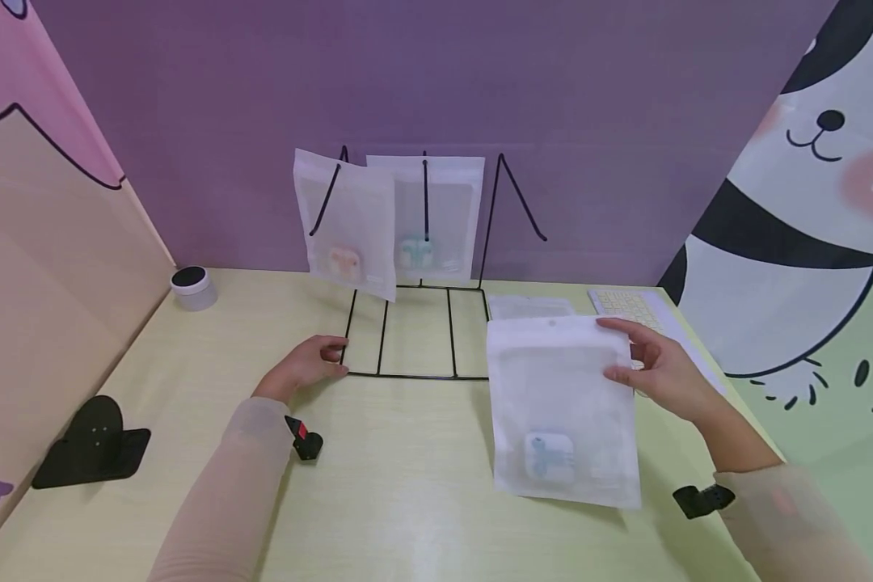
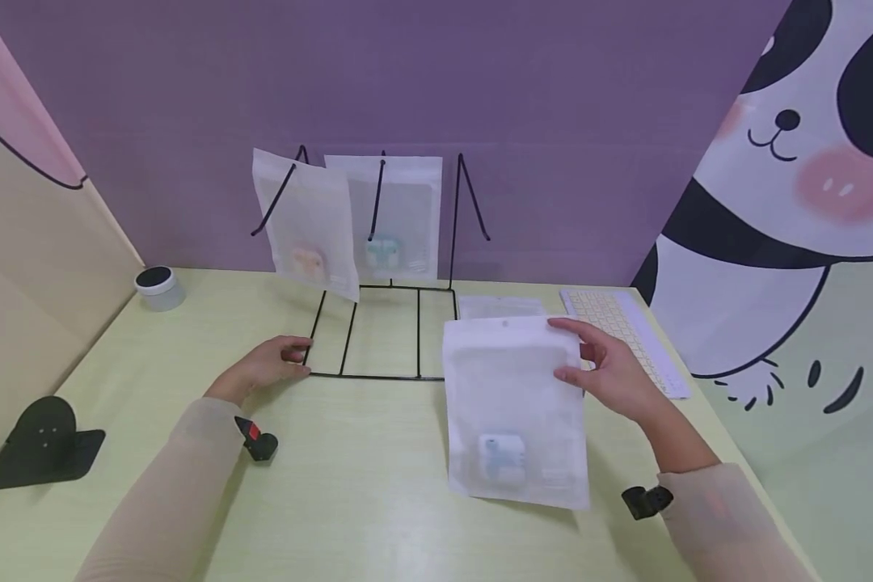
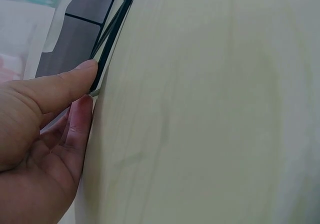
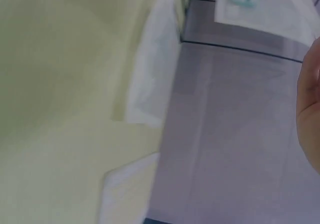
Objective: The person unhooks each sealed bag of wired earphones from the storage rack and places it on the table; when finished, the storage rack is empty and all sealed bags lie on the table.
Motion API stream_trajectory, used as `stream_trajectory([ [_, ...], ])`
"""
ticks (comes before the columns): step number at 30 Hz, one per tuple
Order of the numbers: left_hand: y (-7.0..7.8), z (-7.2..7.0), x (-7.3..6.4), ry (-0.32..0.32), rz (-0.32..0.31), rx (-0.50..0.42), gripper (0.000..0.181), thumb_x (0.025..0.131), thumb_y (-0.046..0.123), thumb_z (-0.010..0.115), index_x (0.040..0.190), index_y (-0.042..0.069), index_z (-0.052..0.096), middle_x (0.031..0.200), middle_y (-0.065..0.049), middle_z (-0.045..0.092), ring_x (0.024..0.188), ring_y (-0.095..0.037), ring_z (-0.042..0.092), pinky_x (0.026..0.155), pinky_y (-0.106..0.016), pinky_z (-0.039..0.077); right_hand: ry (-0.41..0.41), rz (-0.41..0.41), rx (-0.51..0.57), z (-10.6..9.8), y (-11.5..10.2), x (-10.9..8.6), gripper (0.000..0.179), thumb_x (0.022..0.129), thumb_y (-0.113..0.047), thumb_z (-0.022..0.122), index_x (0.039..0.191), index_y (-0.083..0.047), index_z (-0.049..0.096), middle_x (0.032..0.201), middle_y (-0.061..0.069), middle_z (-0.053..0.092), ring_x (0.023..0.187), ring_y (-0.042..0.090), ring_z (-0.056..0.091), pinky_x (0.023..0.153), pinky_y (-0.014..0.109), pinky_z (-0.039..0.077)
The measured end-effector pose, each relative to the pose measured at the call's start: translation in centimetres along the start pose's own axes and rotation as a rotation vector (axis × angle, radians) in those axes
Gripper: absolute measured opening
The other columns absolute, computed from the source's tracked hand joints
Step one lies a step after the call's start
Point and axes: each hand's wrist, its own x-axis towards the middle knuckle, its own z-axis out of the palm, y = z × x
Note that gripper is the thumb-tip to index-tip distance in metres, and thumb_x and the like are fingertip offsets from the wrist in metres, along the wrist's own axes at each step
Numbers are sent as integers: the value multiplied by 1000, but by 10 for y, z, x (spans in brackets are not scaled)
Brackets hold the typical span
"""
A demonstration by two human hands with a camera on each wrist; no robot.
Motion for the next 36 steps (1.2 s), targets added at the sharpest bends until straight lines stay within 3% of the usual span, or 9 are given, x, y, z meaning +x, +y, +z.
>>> stream_trajectory([
  [5,1,0,-2,3,-8,6,59,91,10,69,145,5,45,129,-18,52,121,-32,47,103,-46,35,-148,200,169,-4,30,7,60,87,1,70,141,-5,45,112,7,60,87,21,65,62,37,56],
  [9,2,-1,-4,5,-5,10,59,91,10,69,145,5,44,131,-19,52,122,-33,46,103,-47,34,-224,314,289,-5,50,7,56,88,2,69,138,-11,49,117,5,58,93,22,64,71,40,56],
  [17,0,-1,-3,-9,-10,4,60,91,10,69,146,6,43,133,-19,51,124,-33,45,104,-47,34,-303,408,363,-3,71,-5,58,89,2,67,141,-3,43,117,6,59,94,23,63,73,40,56],
  [23,0,-2,-5,-15,-12,4,60,91,10,69,146,5,44,132,-19,51,123,-33,45,103,-47,35,-359,485,439,-2,81,-15,55,89,3,67,140,-4,46,112,9,59,92,23,63,77,41,54],
  [27,2,-3,-4,-14,-8,8,60,91,11,69,146,5,44,132,-19,51,123,-33,45,104,-48,33,-344,513,430,0,86,-18,55,89,3,67,139,-2,45,113,12,55,93,25,62,79,43,54],
  [36,0,-2,-1,-12,5,10,60,91,10,69,145,4,44,132,-20,52,123,-34,46,104,-47,34,-329,552,235,10,84,-18,66,84,-2,73,137,6,36,106,19,46,85,28,57,70,41,54],
])
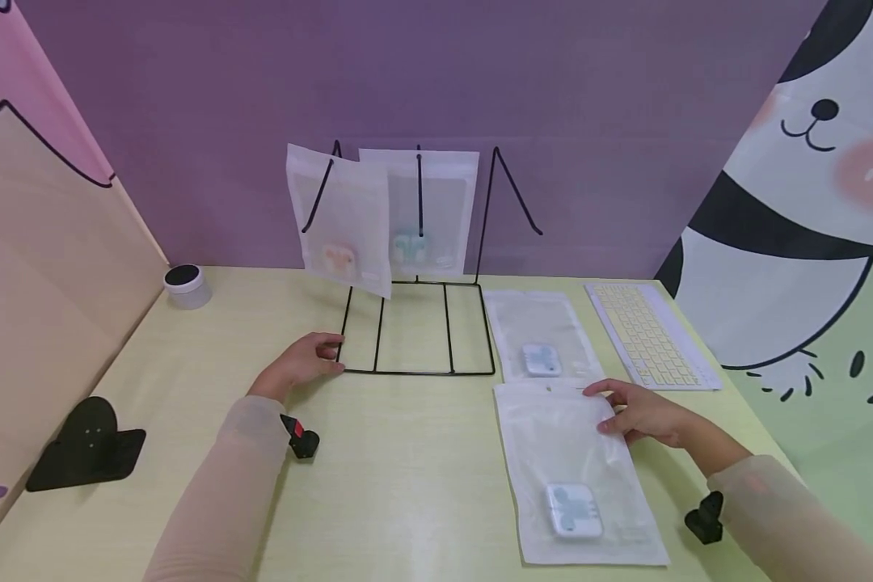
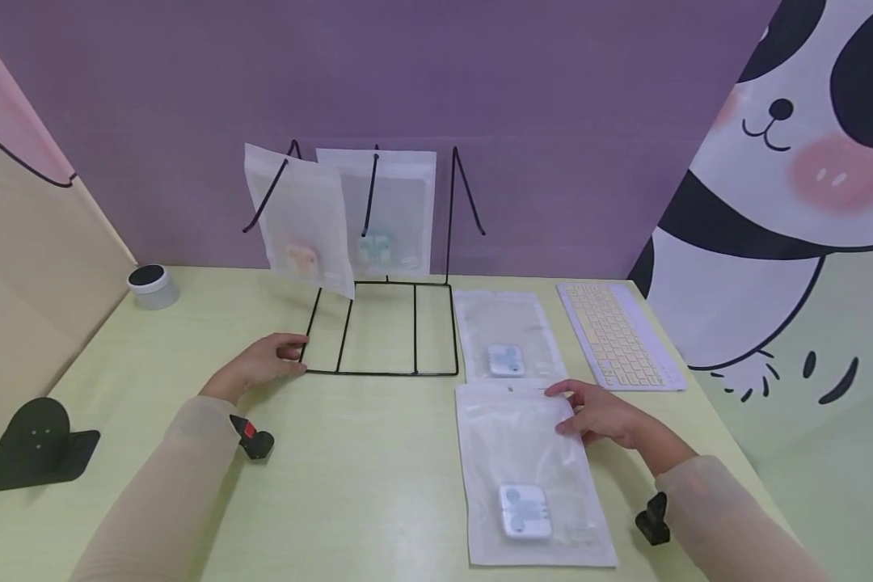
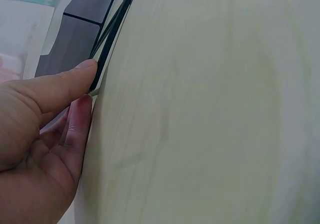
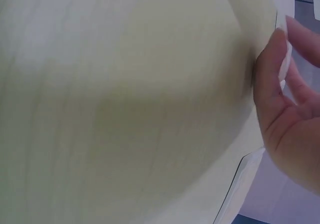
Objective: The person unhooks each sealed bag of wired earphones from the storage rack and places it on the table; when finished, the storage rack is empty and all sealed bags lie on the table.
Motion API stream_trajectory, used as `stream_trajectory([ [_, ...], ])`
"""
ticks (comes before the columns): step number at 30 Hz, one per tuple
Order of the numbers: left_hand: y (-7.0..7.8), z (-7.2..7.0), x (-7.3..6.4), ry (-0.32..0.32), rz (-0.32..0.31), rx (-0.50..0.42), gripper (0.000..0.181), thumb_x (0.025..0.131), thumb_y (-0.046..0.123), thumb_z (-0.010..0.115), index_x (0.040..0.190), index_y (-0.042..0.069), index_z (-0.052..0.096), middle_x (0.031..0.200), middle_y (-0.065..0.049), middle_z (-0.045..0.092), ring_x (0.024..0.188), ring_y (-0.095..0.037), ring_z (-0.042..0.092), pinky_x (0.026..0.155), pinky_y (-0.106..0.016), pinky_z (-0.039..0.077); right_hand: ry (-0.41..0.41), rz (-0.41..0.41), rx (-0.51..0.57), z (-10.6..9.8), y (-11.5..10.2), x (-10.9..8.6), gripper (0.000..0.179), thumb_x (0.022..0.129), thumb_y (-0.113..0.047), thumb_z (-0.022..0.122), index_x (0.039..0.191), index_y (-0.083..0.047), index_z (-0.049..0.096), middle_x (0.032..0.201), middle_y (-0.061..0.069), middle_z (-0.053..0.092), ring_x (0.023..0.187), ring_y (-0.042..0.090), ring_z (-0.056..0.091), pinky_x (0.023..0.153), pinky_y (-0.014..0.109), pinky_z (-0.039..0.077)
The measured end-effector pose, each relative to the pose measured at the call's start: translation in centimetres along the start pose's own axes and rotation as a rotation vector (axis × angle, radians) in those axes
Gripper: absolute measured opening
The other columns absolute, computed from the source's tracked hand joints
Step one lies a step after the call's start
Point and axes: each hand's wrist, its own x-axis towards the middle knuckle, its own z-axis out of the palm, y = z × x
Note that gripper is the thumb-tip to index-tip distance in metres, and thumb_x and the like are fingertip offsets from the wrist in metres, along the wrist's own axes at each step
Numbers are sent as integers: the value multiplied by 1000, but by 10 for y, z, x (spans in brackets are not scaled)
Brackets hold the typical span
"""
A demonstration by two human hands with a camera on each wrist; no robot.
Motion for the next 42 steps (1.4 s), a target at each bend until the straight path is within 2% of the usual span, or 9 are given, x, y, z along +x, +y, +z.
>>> stream_trajectory([
  [7,3,-1,-1,8,-2,-1,60,91,8,69,145,3,44,131,-21,52,123,-34,46,104,-47,34,40,14,-49,2,-5,1,67,82,-1,76,136,6,37,108,21,44,83,28,57,68,41,53],
  [16,4,-2,1,7,1,1,60,91,10,69,145,4,45,130,-19,52,122,-33,46,103,-47,34,70,48,-142,5,-20,-5,64,83,-1,75,134,6,38,125,30,35,87,30,57,72,45,53],
  [23,2,-1,3,5,-9,-16,60,91,9,70,145,5,45,131,-19,52,122,-33,46,104,-47,34,141,90,-301,3,-33,-2,58,85,-10,76,131,4,43,130,32,33,98,34,53,71,45,56],
  [27,0,0,2,10,-4,-9,60,90,10,70,144,5,46,131,-20,53,123,-33,47,104,-46,34,152,42,-362,5,-49,3,59,86,-14,75,131,5,43,131,34,32,95,34,54,70,43,56],
  [30,0,0,1,10,6,-5,59,90,10,70,144,4,46,131,-20,53,123,-34,47,104,-47,34,147,-14,-364,10,-64,9,59,88,-14,74,133,6,41,132,34,32,97,34,54,71,43,55],
  [35,1,2,0,10,16,-5,58,91,10,70,144,3,46,132,-20,52,123,-34,46,103,-47,35,153,-89,-388,19,-86,22,58,90,-12,72,135,6,40,134,33,34,106,39,52,73,43,55],
  [42,0,2,0,17,6,6,58,90,11,71,143,4,47,130,-20,53,122,-34,47,102,-48,36,236,-221,-439,36,-108,49,56,90,-9,71,136,2,43,133,28,38,113,42,50,76,42,54],
])
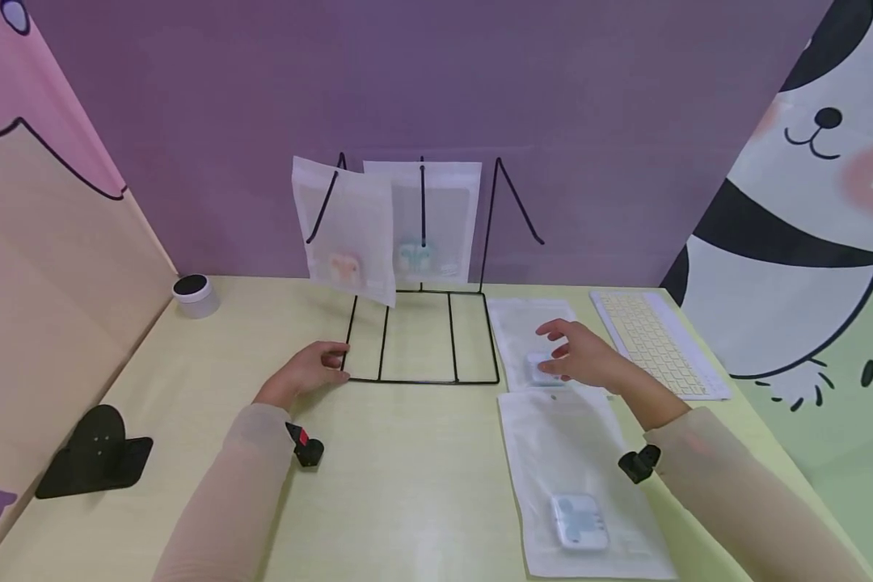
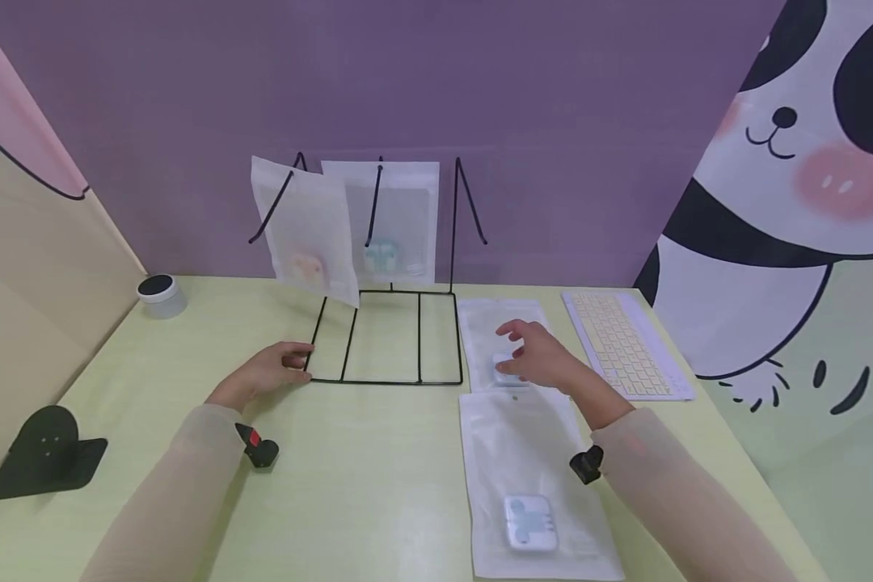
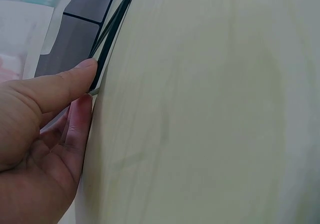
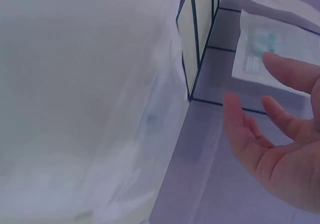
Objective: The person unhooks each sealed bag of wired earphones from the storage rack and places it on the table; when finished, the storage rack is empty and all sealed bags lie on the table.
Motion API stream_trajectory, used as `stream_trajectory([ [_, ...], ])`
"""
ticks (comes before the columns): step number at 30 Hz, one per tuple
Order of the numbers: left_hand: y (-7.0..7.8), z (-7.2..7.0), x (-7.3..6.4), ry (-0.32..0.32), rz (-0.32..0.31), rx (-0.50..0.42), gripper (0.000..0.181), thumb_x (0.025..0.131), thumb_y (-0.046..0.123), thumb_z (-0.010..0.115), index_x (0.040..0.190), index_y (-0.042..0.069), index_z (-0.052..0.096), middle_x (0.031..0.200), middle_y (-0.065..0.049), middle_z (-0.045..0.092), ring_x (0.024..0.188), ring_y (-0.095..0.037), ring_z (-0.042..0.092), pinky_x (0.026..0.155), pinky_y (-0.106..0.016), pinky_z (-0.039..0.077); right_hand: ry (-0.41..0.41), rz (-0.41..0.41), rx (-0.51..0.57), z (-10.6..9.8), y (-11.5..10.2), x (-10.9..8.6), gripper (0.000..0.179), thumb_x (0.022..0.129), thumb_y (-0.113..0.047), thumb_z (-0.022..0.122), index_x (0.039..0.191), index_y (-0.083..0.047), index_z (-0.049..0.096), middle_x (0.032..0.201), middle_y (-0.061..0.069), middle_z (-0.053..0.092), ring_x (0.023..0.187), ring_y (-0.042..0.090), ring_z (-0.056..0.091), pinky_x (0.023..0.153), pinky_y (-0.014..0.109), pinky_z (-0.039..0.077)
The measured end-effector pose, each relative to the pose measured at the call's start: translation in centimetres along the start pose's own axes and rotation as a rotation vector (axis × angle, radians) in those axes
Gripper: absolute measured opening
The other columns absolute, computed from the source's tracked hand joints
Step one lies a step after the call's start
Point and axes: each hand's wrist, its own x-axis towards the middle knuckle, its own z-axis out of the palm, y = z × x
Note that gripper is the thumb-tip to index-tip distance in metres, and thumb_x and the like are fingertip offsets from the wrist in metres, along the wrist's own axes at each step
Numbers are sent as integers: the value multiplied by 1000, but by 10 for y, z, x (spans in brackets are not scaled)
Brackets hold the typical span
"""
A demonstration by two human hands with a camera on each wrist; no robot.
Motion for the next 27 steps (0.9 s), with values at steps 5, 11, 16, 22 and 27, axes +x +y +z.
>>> stream_trajectory([
  [5,1,2,-1,7,6,8,57,90,10,71,142,3,48,128,-20,54,120,-34,48,102,-47,36,135,-102,-32,7,-24,20,56,90,-7,71,138,0,43,133,23,43,116,40,52,85,47,50],
  [11,2,3,-1,9,4,6,57,90,9,70,142,3,48,129,-20,54,121,-33,48,102,-47,36,281,-172,107,10,-53,48,57,90,-5,69,140,0,42,138,20,43,121,36,49,92,47,47],
  [16,2,1,-3,8,1,11,57,91,9,70,143,3,47,129,-20,54,121,-33,48,103,-47,34,381,-274,156,12,-73,75,56,89,-3,70,139,1,44,138,21,44,123,37,47,98,47,42],
  [22,2,-1,-3,18,-3,16,58,91,10,70,143,5,47,129,-19,54,120,-33,48,104,-48,33,506,-409,175,16,-87,103,54,89,-2,69,137,1,46,138,20,44,122,38,47,98,47,42],
  [27,1,-1,-2,8,1,10,58,90,11,71,143,5,47,129,-19,54,120,-33,48,104,-47,34,550,-412,149,13,-88,123,57,89,-6,70,141,-6,45,143,19,38,128,38,41,101,48,39],
])
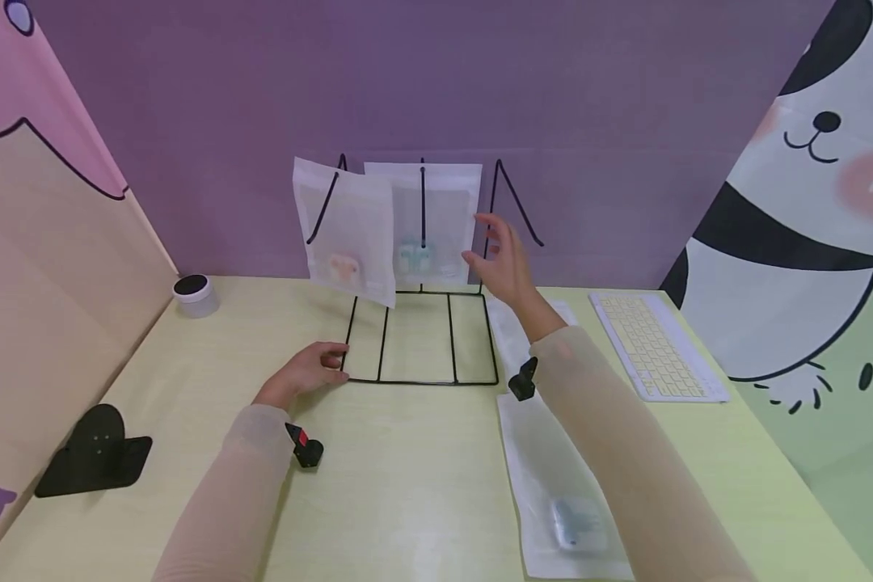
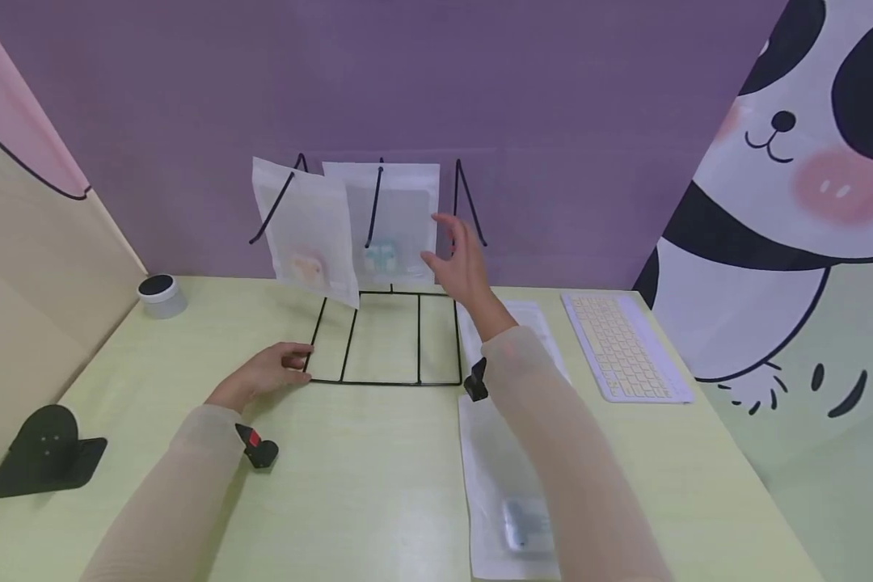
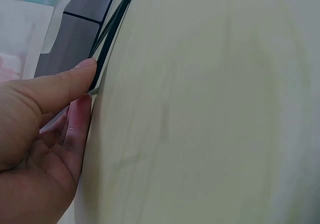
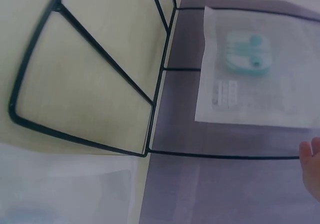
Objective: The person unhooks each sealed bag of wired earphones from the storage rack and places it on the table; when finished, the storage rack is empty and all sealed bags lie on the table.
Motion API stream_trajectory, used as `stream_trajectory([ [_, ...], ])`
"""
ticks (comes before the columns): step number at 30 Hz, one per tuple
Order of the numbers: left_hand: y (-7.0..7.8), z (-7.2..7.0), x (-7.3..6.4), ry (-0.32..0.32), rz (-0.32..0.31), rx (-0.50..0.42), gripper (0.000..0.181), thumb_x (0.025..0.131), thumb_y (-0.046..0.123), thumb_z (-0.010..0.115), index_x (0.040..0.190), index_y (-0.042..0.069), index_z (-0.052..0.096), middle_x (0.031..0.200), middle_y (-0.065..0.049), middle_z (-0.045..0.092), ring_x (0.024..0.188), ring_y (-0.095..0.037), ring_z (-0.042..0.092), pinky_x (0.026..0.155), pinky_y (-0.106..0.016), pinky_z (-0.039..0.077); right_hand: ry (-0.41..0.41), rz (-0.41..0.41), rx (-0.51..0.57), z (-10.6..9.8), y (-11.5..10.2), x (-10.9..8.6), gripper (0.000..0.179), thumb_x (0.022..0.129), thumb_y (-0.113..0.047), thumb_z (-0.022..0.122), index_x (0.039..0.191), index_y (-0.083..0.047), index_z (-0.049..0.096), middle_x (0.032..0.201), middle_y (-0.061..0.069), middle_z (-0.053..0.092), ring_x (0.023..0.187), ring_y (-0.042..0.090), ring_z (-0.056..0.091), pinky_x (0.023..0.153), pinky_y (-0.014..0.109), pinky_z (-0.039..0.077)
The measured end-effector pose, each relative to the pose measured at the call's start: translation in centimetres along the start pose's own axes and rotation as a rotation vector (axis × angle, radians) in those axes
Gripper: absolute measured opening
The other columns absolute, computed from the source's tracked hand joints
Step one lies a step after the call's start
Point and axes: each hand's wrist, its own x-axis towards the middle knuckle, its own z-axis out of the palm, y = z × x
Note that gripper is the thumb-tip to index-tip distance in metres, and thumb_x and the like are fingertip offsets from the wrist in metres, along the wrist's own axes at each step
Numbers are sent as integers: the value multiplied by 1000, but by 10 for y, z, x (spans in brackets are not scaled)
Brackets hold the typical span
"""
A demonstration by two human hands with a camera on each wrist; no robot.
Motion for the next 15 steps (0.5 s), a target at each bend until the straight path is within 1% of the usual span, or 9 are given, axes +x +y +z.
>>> stream_trajectory([
  [3,-2,-1,1,5,0,10,58,90,11,71,143,5,48,128,-19,55,121,-33,48,104,-47,34,-15,-16,-6,2,6,11,59,89,-6,71,142,-8,45,145,19,36,130,39,38,102,50,37],
  [6,-3,-1,1,8,7,14,58,90,11,71,143,4,47,128,-19,55,121,-33,48,104,-47,34,-29,-24,5,3,9,20,60,89,-4,71,142,-7,44,146,18,34,133,38,35,104,50,35],
  [8,-4,-1,1,11,6,13,58,90,11,71,143,5,48,128,-19,55,120,-33,49,104,-47,33,-30,-15,14,3,11,24,60,89,-4,71,143,-7,44,147,17,34,134,35,34,105,49,33],
  [11,-3,-1,1,4,8,14,58,90,11,71,143,5,48,128,-19,55,120,-33,49,104,-48,33,-34,6,37,3,11,29,60,89,-3,70,143,-8,44,147,15,34,134,32,34,107,47,32],
  [15,-2,0,1,-2,12,14,59,90,12,71,144,5,47,129,-19,55,121,-33,48,105,-48,33,-14,-3,56,5,7,37,57,89,-2,70,141,-9,48,144,13,39,128,30,40,103,45,35],
])
